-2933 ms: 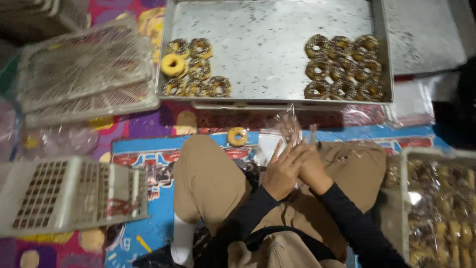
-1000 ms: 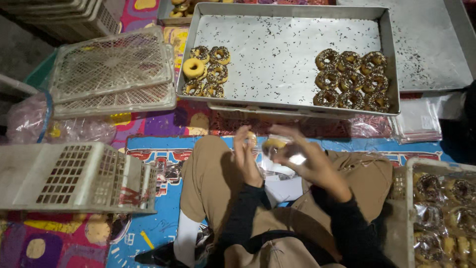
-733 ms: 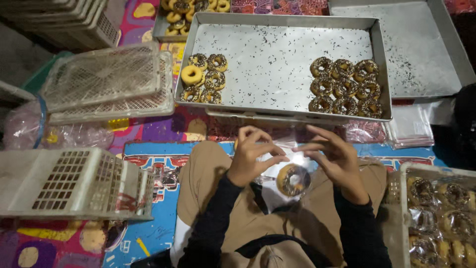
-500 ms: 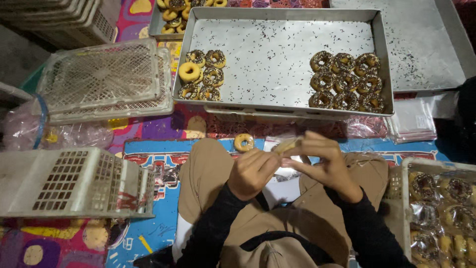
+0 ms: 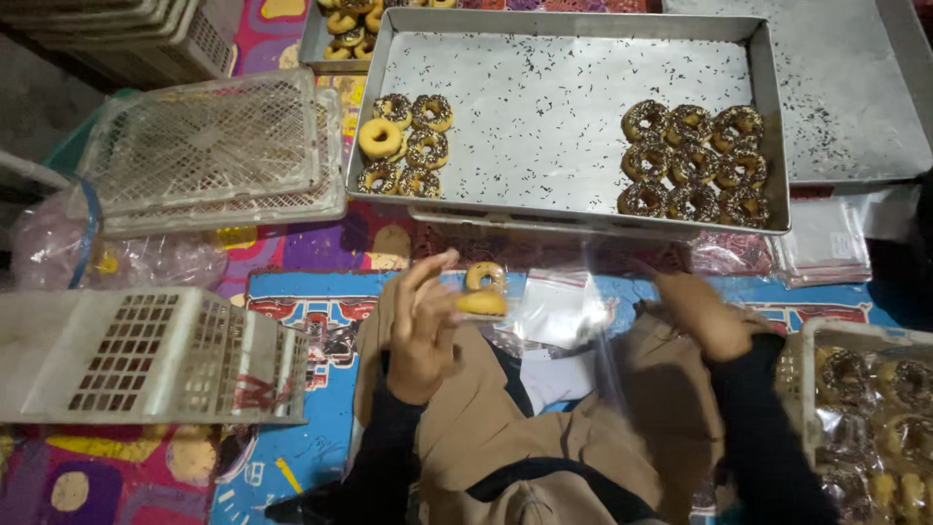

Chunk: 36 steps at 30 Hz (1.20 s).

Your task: The person sits on a mat and repeatedly picks donuts from a metal tray, places them into small clear plastic bags, and sets the filled bags into a white plastic basket. The process continues with multiple donuts being individually packaged.

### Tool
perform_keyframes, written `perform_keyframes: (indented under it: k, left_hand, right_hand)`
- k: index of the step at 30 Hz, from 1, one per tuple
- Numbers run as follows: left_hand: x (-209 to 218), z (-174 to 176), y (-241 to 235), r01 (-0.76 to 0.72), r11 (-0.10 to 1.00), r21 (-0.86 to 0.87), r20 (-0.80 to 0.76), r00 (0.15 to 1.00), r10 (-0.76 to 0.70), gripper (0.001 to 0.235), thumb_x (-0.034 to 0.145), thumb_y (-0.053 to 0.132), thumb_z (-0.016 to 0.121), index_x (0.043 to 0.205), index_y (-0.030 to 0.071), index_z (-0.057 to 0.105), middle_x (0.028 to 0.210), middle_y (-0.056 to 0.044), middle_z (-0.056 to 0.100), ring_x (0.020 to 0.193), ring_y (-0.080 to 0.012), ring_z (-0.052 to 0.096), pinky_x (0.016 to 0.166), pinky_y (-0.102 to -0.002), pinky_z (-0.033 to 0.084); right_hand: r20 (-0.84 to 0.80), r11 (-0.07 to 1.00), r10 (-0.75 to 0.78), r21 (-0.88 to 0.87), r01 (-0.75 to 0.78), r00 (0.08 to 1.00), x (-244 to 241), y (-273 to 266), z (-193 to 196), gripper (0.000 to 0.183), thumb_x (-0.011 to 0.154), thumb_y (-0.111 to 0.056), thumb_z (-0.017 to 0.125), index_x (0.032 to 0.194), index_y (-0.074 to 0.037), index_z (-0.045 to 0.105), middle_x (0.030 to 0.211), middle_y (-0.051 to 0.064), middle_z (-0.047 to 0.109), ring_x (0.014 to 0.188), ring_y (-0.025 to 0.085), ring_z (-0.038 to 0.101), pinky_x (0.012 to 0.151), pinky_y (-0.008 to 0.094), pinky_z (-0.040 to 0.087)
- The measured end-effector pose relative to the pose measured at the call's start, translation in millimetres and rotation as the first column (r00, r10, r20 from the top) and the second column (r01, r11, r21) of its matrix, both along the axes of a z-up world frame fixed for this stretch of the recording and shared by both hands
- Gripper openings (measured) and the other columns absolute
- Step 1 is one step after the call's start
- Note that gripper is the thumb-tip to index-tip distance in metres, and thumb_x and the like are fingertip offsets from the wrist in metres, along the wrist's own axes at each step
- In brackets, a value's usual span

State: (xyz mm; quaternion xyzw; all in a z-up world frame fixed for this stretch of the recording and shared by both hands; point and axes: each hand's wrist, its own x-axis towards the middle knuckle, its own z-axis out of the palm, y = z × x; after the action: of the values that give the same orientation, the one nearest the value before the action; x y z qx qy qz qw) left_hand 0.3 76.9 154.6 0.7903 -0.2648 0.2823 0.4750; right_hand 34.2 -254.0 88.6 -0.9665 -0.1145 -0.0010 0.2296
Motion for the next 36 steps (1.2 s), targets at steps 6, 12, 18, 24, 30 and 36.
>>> perform_keyframes:
  k: [6,12,18,24,30,36]
  left_hand:
    - [25,-83,-19,-0.470,0.870,-0.148,-0.667,0.697,0.263,0.020,0.101,0.025,0.065,0.104,0.005,0.064,0.085,-0.008,0.074,0.072,-0.0209,0.074,0.061,-0.030,0.052]
    - [0,-161,37,-0.568,0.822,-0.035,-0.480,0.731,0.485,0.031,0.094,0.031,0.079,0.090,0.003,0.065,0.085,-0.008,0.071,0.076,-0.0170,0.069,0.064,-0.031,0.051]
    - [-75,-242,65,-0.655,0.742,-0.139,-0.746,0.562,0.357,0.017,0.087,0.009,0.081,0.078,0.003,0.068,0.065,-0.005,0.069,0.060,-0.0111,0.062,0.053,-0.027,0.044]
    - [-53,-277,53,-0.458,0.784,-0.420,-0.815,0.570,-0.104,0.018,0.086,0.004,0.078,0.090,0.000,0.061,0.077,-0.002,0.067,0.068,-0.0087,0.067,0.056,-0.025,0.054]
    - [61,-304,-11,0.034,0.968,0.250,-0.459,0.884,0.088,0.082,0.063,0.013,0.088,0.139,0.004,0.057,0.145,-0.026,0.051,0.132,-0.0442,0.049,0.108,-0.048,0.045]
    - [127,-332,-16,0.227,0.607,0.762,-0.462,0.847,0.263,0.072,0.076,0.021,0.084,0.139,0.018,0.051,0.132,-0.016,0.056,0.126,-0.0372,0.055,0.111,-0.053,0.041]
  right_hand:
    - [0.195,0.074,0.531,0.959,-0.275,0.825,6,108,-90,0.053,0.091,-0.030,0.081,0.133,-0.006,0.060,0.145,0.010,0.055,0.140,0.024,0.051,0.119,0.042,0.041]
    - [-0.223,0.196,-0.046,0.954,0.228,0.974,-10,192,-190,0.018,0.095,-0.016,0.073,0.084,-0.001,0.070,0.101,0.005,0.065,0.090,0.013,0.063,0.080,0.028,0.052]
    - [-0.846,0.374,0.102,0.520,0.768,0.523,-84,206,-220,0.034,0.103,-0.020,0.072,0.101,0.014,0.070,0.085,0.019,0.048,0.075,0.032,0.037,0.062,0.047,0.029]
    - [0.422,0.882,0.284,0.237,-0.408,0.861,-76,140,-188,0.057,0.074,-0.030,0.079,0.126,-0.015,0.062,0.134,0.025,0.062,0.126,0.042,0.059,0.105,0.042,0.050]
    - [-0.488,0.384,-0.173,0.767,0.515,0.856,-79,90,-185,0.043,0.097,-0.020,0.073,0.135,-0.006,0.060,0.125,0.011,0.070,0.111,0.017,0.069,0.093,0.030,0.058]
    - [-0.499,0.176,-0.248,0.820,0.545,0.830,-88,45,-183,0.049,0.095,-0.014,0.071,0.140,-0.008,0.050,0.126,0.007,0.064,0.114,0.014,0.063,0.092,0.029,0.056]
